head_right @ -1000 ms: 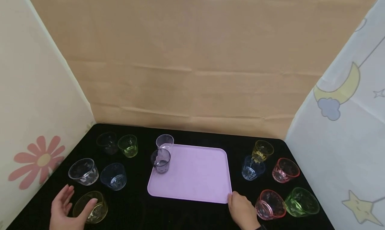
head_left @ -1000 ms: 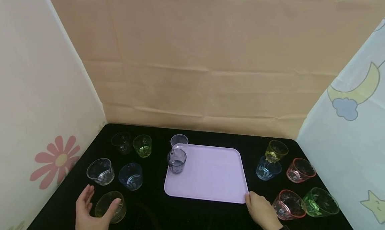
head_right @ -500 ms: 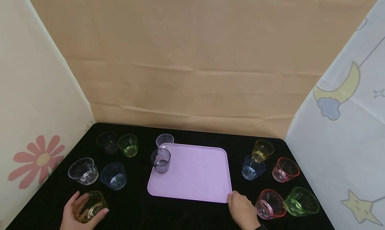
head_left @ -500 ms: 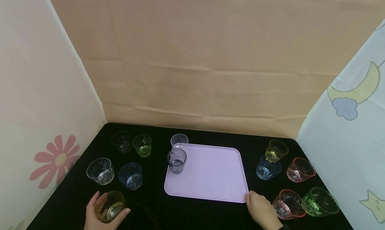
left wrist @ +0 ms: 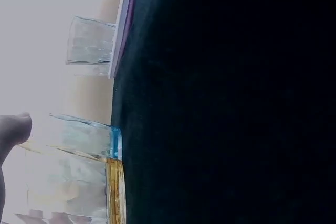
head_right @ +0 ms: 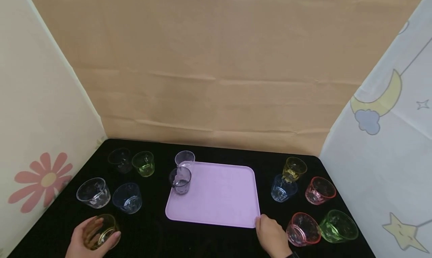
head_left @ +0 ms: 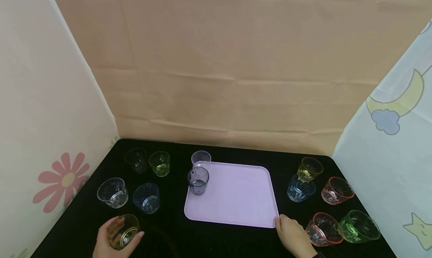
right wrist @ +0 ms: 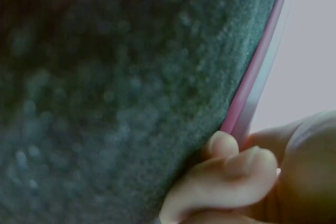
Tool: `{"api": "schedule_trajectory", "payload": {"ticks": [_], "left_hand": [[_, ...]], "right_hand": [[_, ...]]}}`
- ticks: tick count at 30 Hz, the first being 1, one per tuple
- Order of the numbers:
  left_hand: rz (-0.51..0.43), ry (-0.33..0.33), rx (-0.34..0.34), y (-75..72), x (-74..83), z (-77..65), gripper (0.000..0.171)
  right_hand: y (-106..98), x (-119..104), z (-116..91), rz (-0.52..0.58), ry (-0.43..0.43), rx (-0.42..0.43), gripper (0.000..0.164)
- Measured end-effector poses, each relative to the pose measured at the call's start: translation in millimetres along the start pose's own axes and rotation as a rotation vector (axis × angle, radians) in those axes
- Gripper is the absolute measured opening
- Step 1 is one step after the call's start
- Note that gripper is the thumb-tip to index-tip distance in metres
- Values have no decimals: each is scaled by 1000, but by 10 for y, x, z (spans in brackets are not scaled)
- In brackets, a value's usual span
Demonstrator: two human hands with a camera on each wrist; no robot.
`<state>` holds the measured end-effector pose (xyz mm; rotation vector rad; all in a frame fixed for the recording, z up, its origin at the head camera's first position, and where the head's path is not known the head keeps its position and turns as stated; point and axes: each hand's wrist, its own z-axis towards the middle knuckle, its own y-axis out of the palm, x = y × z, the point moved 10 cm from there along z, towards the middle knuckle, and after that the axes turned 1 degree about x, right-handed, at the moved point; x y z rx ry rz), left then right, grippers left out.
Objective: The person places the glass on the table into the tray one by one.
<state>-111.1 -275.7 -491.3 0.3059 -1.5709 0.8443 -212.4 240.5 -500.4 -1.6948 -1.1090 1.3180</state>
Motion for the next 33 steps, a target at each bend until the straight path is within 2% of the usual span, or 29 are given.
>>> {"api": "schedule_trajectory", "payload": {"ticks": [5,9,13,18,20,24,27,33], "left_hand": [[4,39,-4,8,145,-26,83],[-8,69,-48,62,293,-50,84],[-10,160,-124,180,545,-93,85],[50,297,-215,372,862,-201,85],[58,321,-256,470,953,-244,85],[46,313,-375,740,1067,-311,88],[23,280,-451,946,1084,-337,90],[-57,247,-490,1225,1092,-334,88]], "right_hand": [[1,15,-3,-1,2,-6,27],[0,19,-1,-1,4,-7,27],[-3,31,1,1,14,-10,27],[-11,27,-2,0,11,-9,27],[-14,20,-5,-1,7,-6,27],[-31,2,-16,-2,-4,9,27],[-34,-6,-20,-2,-5,13,27],[-11,3,-10,-8,-1,13,28]]}}
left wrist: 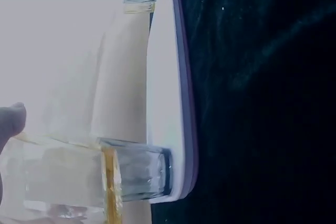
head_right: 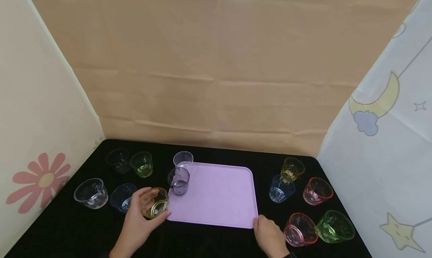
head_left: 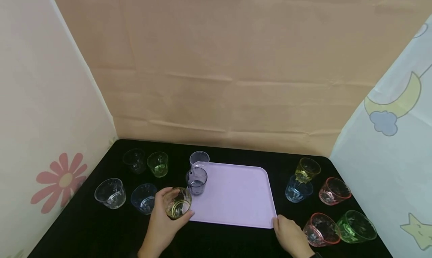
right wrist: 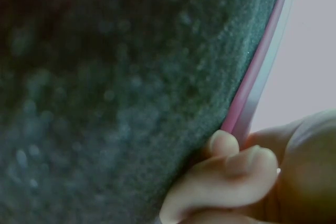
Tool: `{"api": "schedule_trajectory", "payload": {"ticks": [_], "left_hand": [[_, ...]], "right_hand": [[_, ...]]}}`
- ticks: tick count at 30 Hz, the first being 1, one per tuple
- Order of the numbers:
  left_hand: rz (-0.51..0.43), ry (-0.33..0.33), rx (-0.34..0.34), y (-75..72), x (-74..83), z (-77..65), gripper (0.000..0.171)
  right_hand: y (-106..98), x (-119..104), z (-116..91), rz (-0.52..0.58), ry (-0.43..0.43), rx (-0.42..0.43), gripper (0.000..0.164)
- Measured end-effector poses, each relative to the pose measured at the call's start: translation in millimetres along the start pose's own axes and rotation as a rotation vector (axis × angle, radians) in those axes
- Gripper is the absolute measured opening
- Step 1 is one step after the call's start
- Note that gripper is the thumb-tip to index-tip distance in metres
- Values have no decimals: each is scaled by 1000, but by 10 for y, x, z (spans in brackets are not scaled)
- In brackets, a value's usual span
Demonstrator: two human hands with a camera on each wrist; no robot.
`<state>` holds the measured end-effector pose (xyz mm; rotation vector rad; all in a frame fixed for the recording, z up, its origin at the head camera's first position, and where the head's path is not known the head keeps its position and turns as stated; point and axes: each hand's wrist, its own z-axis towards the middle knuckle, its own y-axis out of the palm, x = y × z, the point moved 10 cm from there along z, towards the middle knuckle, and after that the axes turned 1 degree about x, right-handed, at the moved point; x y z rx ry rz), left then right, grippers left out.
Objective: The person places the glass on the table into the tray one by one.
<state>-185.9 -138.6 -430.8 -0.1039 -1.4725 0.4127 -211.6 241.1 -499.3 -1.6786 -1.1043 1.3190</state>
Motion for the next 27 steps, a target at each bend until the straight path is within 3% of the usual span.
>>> {"api": "schedule_trajectory", "payload": {"ticks": [6,15,27], "left_hand": [[-43,4,0,113,-69,80,82],[2,-4,-26,275,-196,165,82],[51,20,15,337,-238,192,84]], "right_hand": [[-9,-17,-14,-6,-16,18,27],[3,-19,-5,-5,-12,3,27],[-8,-20,-7,-15,-3,3,28]]}}
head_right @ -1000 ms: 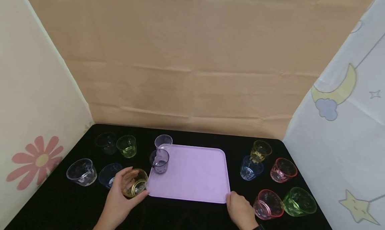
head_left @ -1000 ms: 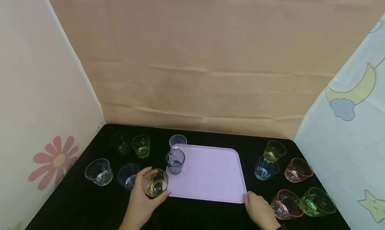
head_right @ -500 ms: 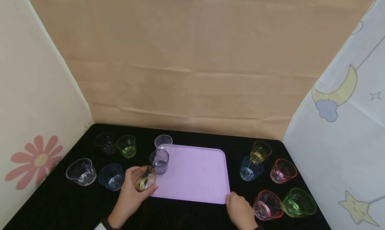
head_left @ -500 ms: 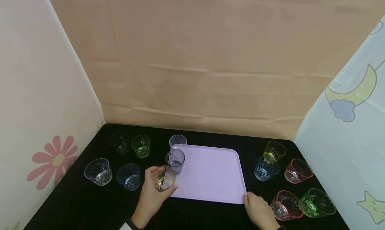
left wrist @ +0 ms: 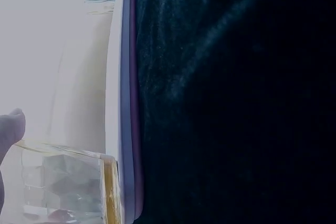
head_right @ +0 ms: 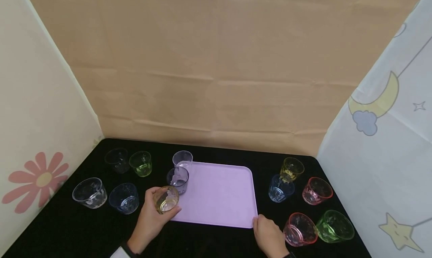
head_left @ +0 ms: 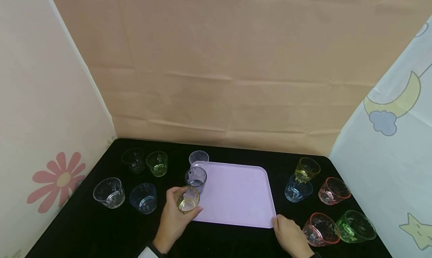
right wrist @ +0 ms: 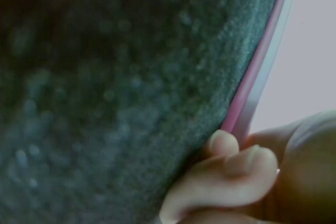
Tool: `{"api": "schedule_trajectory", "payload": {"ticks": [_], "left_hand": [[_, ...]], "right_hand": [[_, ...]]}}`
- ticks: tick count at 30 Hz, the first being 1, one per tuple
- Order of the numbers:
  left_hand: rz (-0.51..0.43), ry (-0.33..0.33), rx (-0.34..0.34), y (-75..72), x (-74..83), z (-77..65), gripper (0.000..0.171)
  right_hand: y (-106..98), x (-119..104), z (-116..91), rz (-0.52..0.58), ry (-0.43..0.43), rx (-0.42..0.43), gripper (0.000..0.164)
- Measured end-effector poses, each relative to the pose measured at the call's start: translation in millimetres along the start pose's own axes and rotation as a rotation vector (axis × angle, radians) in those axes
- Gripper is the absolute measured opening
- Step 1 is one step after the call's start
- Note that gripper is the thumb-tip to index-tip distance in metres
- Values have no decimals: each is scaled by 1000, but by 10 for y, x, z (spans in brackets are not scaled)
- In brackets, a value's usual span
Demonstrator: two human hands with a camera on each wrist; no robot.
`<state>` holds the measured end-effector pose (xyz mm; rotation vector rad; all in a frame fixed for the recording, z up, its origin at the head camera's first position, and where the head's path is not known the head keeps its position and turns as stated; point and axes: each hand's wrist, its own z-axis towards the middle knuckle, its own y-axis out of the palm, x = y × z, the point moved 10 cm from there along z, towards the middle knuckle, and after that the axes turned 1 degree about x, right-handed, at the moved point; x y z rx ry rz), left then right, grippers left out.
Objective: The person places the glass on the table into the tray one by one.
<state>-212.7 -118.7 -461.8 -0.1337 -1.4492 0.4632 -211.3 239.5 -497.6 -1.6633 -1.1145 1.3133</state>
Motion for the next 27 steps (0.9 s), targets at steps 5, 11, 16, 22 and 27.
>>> {"api": "schedule_trajectory", "payload": {"ticks": [5,11,16,22,27], "left_hand": [[4,-14,6,12,4,-1,85],[-6,-20,-4,60,35,-10,86],[-7,-4,-5,113,40,-19,85],[5,10,-12,164,20,-33,86],[14,-3,-20,182,3,-23,85]], "right_hand": [[8,5,0,3,11,-14,28],[10,1,-1,1,15,-14,28],[14,5,-8,10,17,-12,27],[11,7,-8,14,15,-10,27],[8,16,2,21,25,-17,27]]}}
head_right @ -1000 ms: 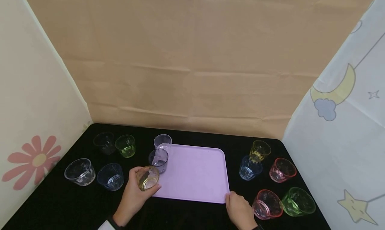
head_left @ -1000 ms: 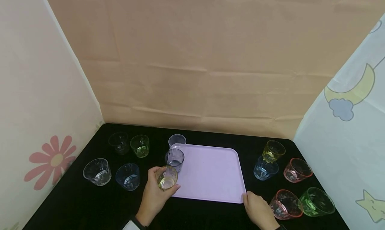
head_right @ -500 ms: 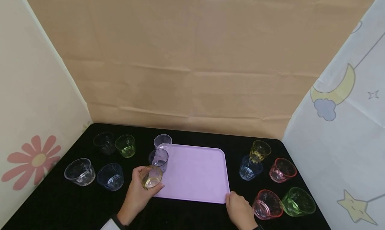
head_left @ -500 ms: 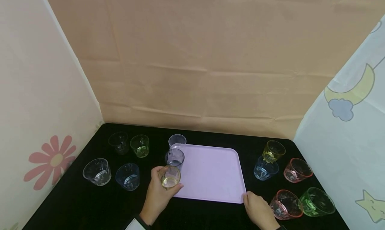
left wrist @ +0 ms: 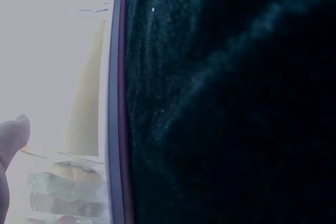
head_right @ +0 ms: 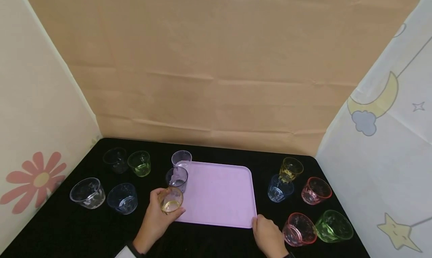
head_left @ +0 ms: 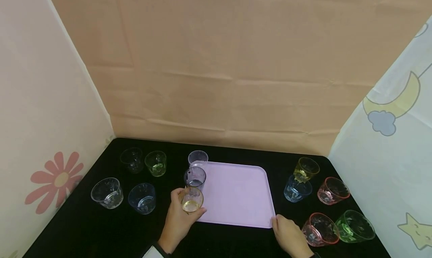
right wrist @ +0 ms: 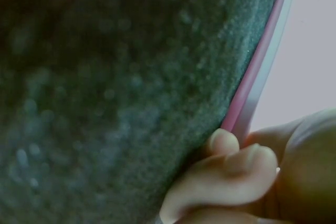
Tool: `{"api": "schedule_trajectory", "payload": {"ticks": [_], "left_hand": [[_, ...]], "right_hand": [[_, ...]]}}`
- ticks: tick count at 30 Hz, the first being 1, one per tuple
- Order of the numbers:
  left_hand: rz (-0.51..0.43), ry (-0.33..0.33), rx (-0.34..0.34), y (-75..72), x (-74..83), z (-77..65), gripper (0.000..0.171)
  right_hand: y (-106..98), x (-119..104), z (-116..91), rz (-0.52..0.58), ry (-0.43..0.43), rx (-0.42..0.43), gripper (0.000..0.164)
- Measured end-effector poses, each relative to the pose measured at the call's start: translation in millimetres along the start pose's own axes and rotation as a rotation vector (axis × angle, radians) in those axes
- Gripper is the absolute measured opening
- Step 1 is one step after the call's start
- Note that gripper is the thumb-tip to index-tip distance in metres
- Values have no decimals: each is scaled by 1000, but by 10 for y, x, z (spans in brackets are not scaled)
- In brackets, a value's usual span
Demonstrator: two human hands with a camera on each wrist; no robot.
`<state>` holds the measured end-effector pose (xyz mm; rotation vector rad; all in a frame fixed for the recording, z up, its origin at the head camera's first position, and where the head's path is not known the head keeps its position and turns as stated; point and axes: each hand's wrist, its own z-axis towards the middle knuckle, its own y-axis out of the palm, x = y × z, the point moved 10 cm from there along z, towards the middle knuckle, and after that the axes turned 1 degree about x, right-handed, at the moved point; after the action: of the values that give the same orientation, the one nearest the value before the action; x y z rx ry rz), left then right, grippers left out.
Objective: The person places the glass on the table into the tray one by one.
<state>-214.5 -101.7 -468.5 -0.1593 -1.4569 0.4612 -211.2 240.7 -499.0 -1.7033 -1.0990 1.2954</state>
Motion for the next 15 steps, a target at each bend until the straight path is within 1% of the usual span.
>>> {"api": "schedule_trajectory", "payload": {"ticks": [6,15], "left_hand": [[18,-53,-19,3,-33,9,88],[14,-70,-30,-11,-41,1,98]], "right_hand": [[1,4,4,-1,-2,-4,28],[-1,-7,1,-8,-2,-3,28]]}}
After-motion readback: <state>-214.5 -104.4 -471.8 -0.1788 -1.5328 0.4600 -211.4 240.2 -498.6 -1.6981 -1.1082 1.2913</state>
